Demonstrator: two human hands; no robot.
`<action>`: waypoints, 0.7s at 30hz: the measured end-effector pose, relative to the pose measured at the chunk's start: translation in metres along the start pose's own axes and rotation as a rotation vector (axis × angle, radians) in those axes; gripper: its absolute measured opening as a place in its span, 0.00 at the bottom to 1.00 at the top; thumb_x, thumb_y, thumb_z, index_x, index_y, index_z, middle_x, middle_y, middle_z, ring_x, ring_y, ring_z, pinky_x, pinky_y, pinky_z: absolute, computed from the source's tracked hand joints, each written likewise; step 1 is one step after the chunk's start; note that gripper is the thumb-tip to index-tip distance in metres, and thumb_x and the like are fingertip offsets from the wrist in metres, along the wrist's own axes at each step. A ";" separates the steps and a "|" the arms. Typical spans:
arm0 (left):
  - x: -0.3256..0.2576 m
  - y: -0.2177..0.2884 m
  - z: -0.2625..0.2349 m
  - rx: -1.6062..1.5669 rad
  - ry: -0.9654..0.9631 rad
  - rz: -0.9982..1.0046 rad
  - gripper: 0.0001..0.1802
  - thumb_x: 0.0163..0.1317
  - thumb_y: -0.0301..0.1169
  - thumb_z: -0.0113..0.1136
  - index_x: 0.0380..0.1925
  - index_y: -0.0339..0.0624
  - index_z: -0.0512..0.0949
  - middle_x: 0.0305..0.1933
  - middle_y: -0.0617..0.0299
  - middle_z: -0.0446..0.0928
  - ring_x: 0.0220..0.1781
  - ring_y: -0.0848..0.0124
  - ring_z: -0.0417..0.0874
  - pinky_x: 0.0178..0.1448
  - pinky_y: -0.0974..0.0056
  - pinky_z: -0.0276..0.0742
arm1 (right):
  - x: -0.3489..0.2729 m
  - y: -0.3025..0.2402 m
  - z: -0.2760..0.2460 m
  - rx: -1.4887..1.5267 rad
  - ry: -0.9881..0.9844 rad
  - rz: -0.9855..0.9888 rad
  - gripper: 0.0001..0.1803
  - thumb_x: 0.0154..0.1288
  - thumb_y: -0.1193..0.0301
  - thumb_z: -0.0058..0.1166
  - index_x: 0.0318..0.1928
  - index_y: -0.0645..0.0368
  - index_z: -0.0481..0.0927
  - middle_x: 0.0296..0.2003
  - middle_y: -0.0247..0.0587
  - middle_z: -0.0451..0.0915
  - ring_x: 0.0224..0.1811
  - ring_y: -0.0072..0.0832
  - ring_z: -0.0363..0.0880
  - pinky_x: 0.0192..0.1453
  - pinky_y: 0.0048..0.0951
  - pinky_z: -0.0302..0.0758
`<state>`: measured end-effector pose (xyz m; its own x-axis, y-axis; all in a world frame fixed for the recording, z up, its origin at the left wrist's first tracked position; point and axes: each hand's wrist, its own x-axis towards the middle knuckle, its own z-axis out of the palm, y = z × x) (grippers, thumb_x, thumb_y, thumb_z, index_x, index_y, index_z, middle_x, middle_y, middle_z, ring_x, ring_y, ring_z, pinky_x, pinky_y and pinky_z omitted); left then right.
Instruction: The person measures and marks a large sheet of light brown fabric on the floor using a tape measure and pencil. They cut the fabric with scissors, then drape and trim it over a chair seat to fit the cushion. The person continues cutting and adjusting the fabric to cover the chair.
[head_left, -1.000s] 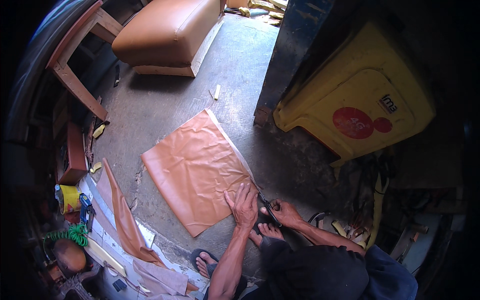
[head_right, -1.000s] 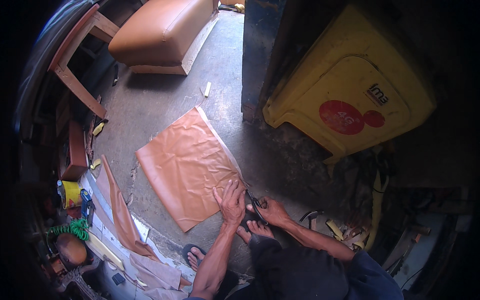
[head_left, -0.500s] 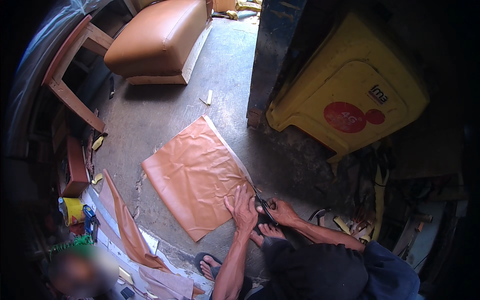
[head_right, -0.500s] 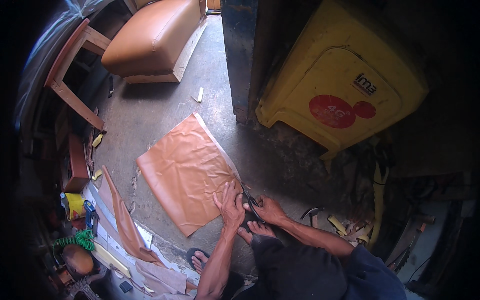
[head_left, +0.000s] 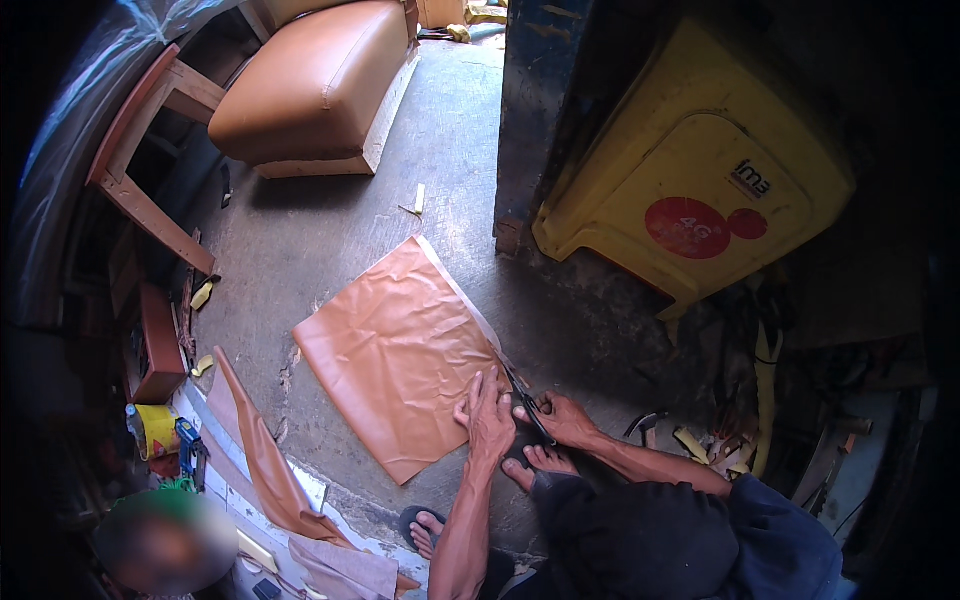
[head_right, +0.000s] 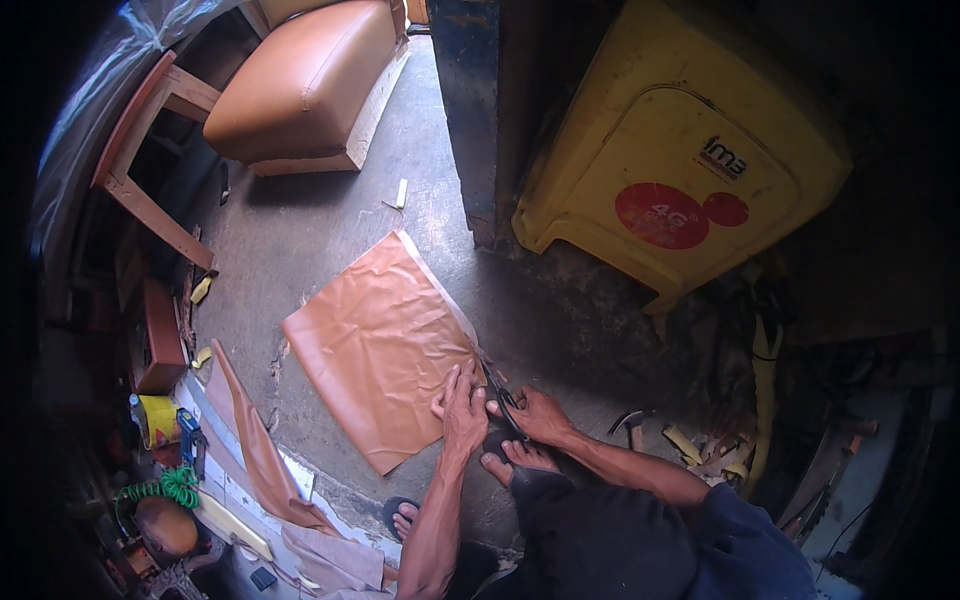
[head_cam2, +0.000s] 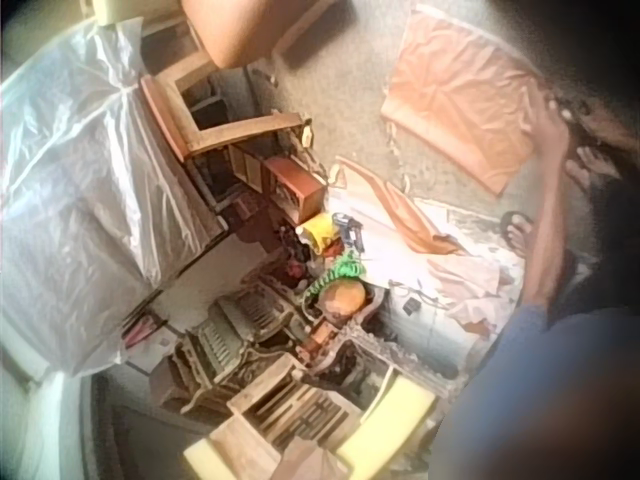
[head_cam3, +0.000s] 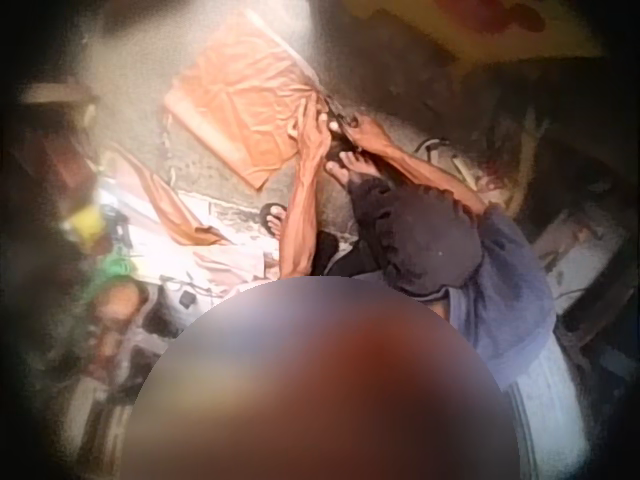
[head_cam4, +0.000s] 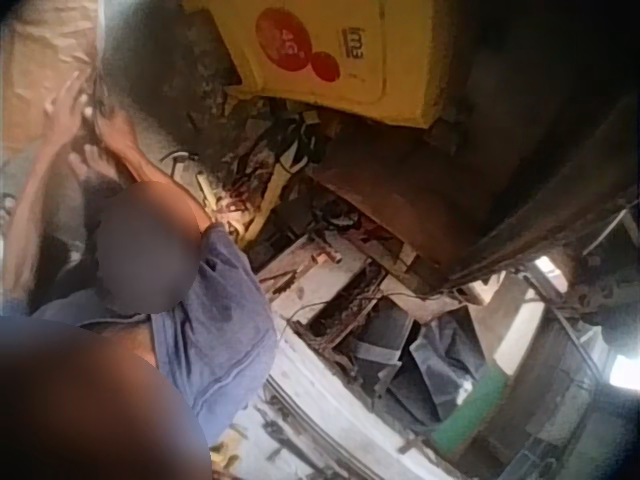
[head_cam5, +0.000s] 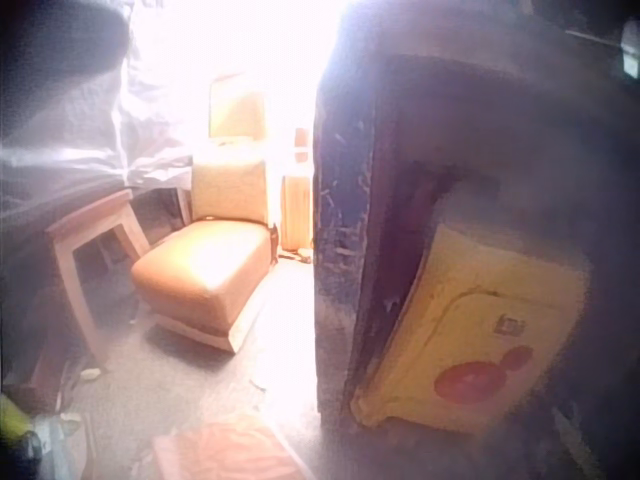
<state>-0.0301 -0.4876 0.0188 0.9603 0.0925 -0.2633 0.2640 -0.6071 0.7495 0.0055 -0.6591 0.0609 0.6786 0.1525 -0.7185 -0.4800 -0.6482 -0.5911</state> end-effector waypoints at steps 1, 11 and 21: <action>-0.001 0.000 -0.001 -0.001 0.003 0.009 0.32 0.71 0.34 0.52 0.74 0.43 0.65 0.69 0.54 0.75 0.81 0.56 0.59 0.75 0.42 0.44 | 0.000 0.002 0.001 0.011 -0.001 -0.004 0.47 0.53 0.31 0.66 0.44 0.71 0.83 0.34 0.56 0.85 0.37 0.42 0.86 0.43 0.40 0.80; -0.003 -0.003 -0.004 -0.021 -0.021 0.033 0.31 0.73 0.35 0.50 0.76 0.47 0.63 0.68 0.53 0.75 0.83 0.54 0.54 0.76 0.42 0.42 | -0.001 -0.002 -0.001 -0.014 0.029 -0.020 0.50 0.54 0.31 0.64 0.48 0.75 0.81 0.37 0.63 0.85 0.41 0.47 0.88 0.47 0.42 0.80; -0.007 -0.003 -0.012 -0.120 -0.029 0.032 0.13 0.74 0.32 0.49 0.55 0.45 0.73 0.78 0.58 0.67 0.83 0.53 0.54 0.76 0.43 0.44 | 0.000 -0.007 0.000 -0.018 0.000 -0.003 0.52 0.54 0.30 0.64 0.50 0.75 0.80 0.41 0.64 0.85 0.46 0.48 0.87 0.49 0.42 0.80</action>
<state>-0.0362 -0.4767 0.0258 0.9658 0.0506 -0.2543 0.2439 -0.5103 0.8247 0.0088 -0.6550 0.0648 0.6800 0.1546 -0.7167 -0.4678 -0.6611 -0.5865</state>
